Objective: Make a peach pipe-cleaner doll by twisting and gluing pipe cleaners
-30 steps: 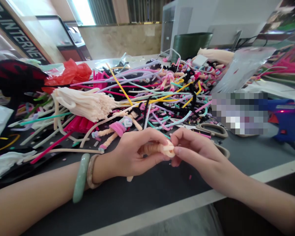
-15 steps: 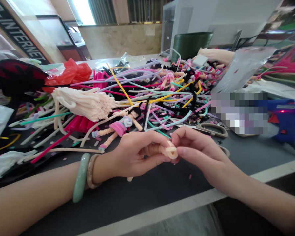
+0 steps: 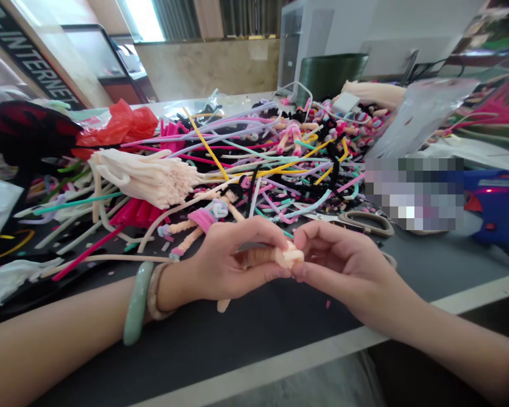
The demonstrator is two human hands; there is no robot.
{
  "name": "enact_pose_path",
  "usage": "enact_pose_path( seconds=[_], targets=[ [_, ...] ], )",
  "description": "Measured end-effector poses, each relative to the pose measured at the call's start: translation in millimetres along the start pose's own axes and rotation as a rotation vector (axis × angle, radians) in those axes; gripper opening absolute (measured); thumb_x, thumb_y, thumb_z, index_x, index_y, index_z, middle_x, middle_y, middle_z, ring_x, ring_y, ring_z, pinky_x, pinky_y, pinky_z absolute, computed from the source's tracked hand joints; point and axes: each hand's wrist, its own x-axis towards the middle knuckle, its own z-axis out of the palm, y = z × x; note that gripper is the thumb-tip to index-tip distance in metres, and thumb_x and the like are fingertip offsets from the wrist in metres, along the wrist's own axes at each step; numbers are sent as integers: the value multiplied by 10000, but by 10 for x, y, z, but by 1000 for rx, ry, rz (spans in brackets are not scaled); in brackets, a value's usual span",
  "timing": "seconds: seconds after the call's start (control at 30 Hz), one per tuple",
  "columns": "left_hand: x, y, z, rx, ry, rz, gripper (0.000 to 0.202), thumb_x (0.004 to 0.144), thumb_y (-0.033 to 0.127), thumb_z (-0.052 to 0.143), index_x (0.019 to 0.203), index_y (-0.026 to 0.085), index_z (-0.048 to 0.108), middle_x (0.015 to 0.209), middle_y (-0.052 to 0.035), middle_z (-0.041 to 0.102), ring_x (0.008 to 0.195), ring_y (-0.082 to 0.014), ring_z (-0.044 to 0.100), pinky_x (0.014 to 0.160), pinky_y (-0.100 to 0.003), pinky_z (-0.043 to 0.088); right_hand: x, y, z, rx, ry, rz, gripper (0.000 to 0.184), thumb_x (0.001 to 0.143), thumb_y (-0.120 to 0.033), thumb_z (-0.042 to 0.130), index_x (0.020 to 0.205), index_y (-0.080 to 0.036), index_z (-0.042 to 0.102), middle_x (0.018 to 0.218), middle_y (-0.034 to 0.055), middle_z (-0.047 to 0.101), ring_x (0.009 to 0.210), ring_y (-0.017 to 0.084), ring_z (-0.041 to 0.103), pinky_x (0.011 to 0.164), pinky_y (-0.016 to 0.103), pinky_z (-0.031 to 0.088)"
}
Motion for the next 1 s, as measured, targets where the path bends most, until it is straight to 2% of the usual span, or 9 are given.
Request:
enact_pose_path(
  seconds=[0.17, 0.33, 0.47, 0.77, 1.0],
  targets=[
    [1, 5, 0, -32, -6, -19, 308, 750, 70, 715, 1022, 156, 597, 933, -59, 680, 788, -128, 695, 660, -170, 588, -3, -11, -3, 29, 17, -12, 98, 808, -207, 705, 883, -203, 642, 783, -3, 671, 710, 112, 612, 651, 212, 491],
    [15, 3, 1, 60, -9, 22, 281, 762, 78, 708, 1008, 145, 588, 892, -56, 692, 719, -101, 676, 605, -144, 559, 24, 1, -38, 95, 22, 51, 172, 732, -122, 760, 855, -215, 684, 761, -35, 687, 671, 80, 615, 638, 155, 507],
    [19, -8, 1, 102, -27, 35, 276, 769, 113, 713, 1010, 150, 582, 876, -49, 697, 715, -103, 670, 612, -155, 550, 34, -1, -56, 111, 23, 99, 180, 719, -114, 770, 843, -220, 695, 754, -37, 691, 646, 72, 613, 624, 145, 513],
    [43, 0, -10, 157, -54, 46, 258, 793, 172, 706, 1030, 153, 606, 831, -26, 700, 673, -85, 649, 606, -154, 508, 45, 20, -48, 56, 42, 76, 208, 727, -129, 766, 885, -234, 683, 776, -34, 681, 647, 80, 608, 599, 163, 510],
    [39, -7, -13, 188, -76, 26, 228, 798, 160, 695, 1015, 146, 624, 787, -18, 709, 639, -90, 651, 572, -164, 491, 36, 10, -48, -2, 52, 92, 193, 729, -150, 768, 857, -221, 641, 668, -42, 666, 587, 77, 594, 543, 157, 474]
  ],
)
